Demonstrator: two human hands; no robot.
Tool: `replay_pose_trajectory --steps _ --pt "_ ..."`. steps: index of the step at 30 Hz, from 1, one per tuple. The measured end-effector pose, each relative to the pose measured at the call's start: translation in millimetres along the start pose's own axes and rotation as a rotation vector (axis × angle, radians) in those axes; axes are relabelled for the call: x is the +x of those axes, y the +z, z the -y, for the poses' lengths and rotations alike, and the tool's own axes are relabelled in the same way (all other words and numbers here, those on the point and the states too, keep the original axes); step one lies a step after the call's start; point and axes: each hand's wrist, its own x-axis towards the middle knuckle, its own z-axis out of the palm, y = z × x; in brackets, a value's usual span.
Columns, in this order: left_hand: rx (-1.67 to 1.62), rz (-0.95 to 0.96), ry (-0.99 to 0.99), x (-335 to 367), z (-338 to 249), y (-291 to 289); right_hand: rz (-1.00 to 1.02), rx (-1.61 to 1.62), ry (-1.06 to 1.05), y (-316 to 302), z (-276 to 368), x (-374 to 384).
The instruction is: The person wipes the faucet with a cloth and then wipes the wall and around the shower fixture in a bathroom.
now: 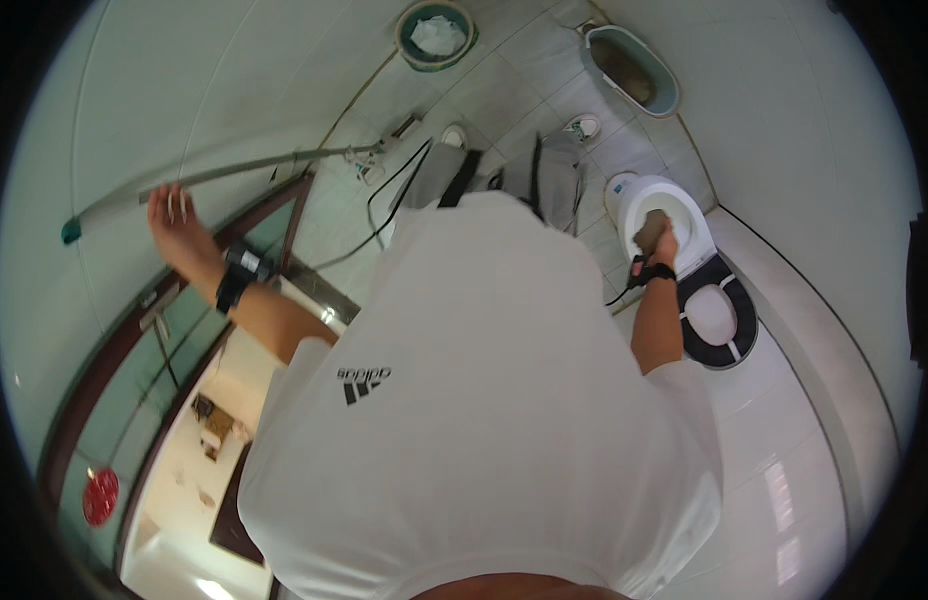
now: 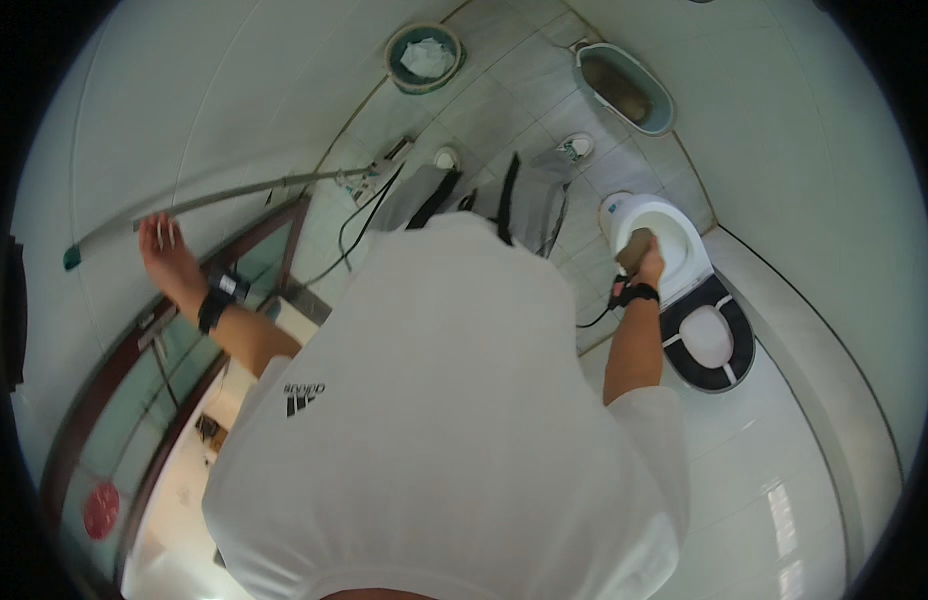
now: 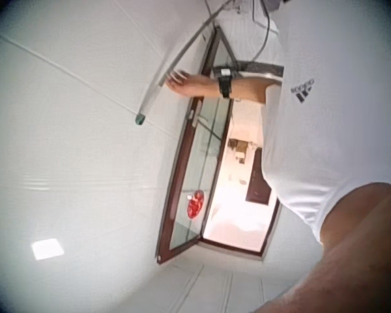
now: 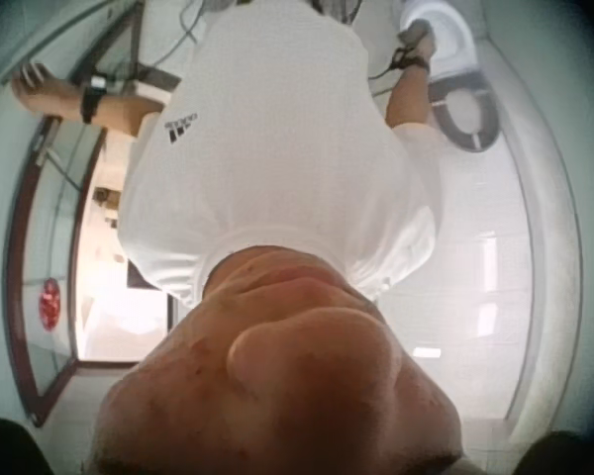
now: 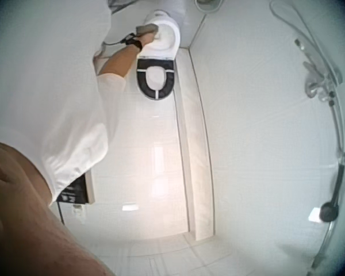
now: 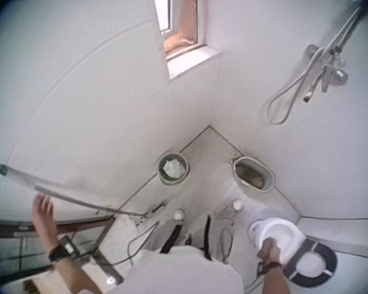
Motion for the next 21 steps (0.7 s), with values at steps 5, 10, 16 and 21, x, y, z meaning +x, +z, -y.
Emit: replay_pose_trajectory --steps 5,10,16,21 --pt "0.298 -0.076 -0.06 24.2 13.7 -115.7 -0.172 -0.138 0.002 3.5 -104.1 -50.8" --pt "0.886 0.071 -0.003 56.3 32.4 -289.5 -0.154 -0.185 0.13 14.0 -161.4 -151.1" --pt "1.314 -0.245 0.284 15.2 2.8 -377.8 -0.144 -0.388 -0.054 -13.4 -196.4 -143.3" --pt "1.545 -0.319 0.484 24.1 12.8 -430.1 0.069 -0.391 -0.298 -12.7 -204.6 -155.9"
